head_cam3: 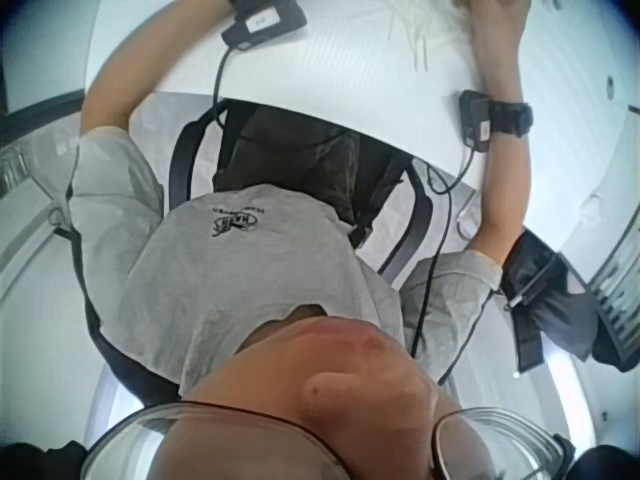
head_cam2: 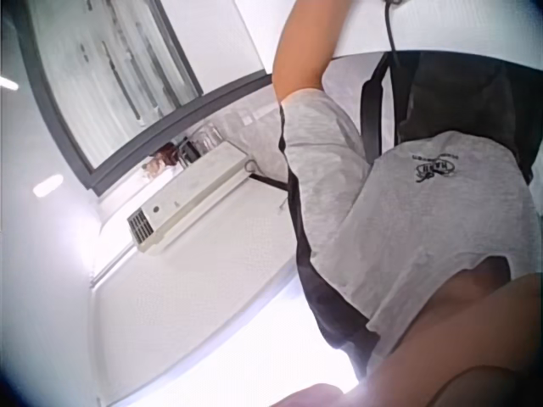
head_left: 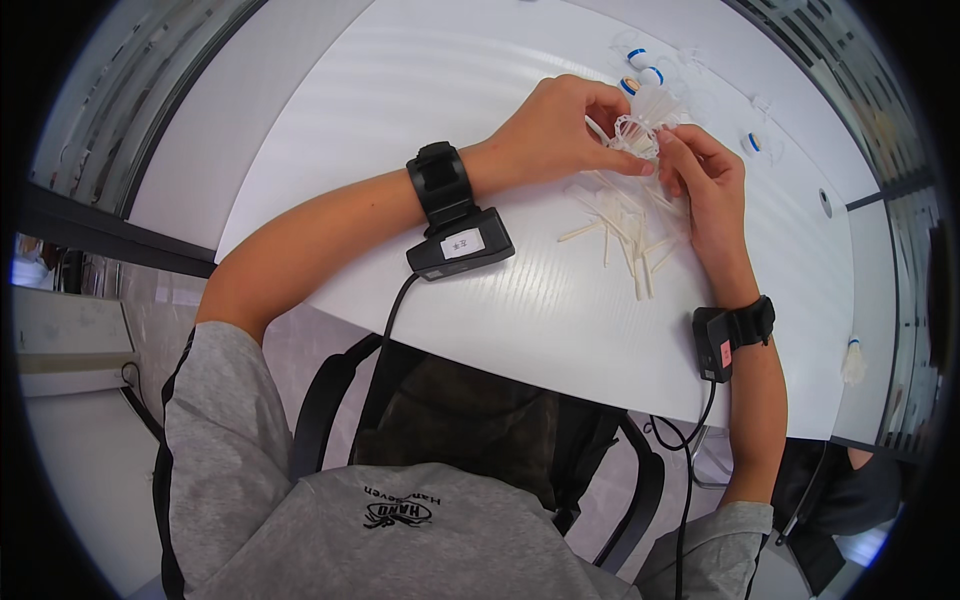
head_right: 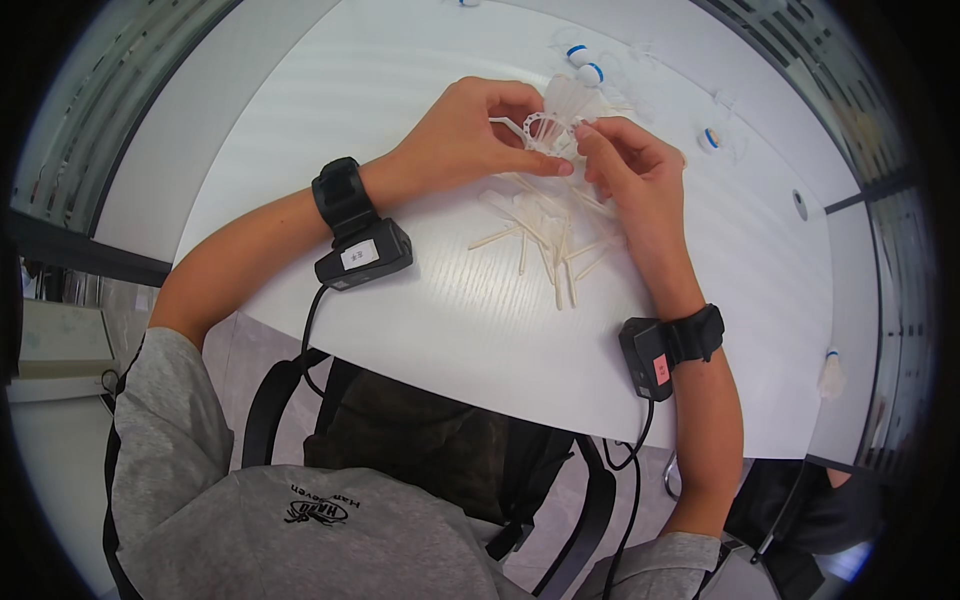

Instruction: Manually inserting feathers into a shuttlecock base at a workstation.

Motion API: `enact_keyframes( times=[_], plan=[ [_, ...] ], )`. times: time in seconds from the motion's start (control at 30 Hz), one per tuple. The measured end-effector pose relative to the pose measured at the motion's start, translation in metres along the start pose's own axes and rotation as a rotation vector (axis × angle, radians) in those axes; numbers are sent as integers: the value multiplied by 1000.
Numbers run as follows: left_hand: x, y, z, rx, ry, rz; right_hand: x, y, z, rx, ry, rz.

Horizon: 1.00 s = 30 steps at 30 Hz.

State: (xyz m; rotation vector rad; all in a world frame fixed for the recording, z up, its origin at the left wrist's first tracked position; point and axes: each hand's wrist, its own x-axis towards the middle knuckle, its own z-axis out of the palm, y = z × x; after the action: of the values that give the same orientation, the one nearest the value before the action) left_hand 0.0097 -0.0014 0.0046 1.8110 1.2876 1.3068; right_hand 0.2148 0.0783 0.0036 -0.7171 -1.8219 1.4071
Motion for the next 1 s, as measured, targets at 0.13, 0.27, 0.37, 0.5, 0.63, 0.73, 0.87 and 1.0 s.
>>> enact_keyframes(
  times=[0.13, 0.27, 0.37, 0.5, 0.63, 0.73, 0.87, 1.0],
  plan=[
    [0, 1, 1, -8, -23, -10, 0, -1, 0, -23, 21, -30],
    [-1, -5, 0, 39, 8, 42, 0, -3, 5, 11, 61, -48],
    [-1, 0, 1, 17, -11, -34, -2, -5, 3, -13, 90, -87],
    [-1, -2, 0, 19, -40, -29, -2, -6, 4, -2, 119, -58],
    [0, -3, 1, 53, -58, -47, -3, -8, 3, -16, 129, -61],
    [-1, -6, 3, 20, -45, -24, -3, -4, 4, -22, 125, -65],
    [-1, -2, 1, 60, -74, -36, -4, -9, 3, -33, 150, -79],
    [-1, 0, 2, 29, -68, -53, -2, -9, 2, 40, 156, -77]
  ],
)
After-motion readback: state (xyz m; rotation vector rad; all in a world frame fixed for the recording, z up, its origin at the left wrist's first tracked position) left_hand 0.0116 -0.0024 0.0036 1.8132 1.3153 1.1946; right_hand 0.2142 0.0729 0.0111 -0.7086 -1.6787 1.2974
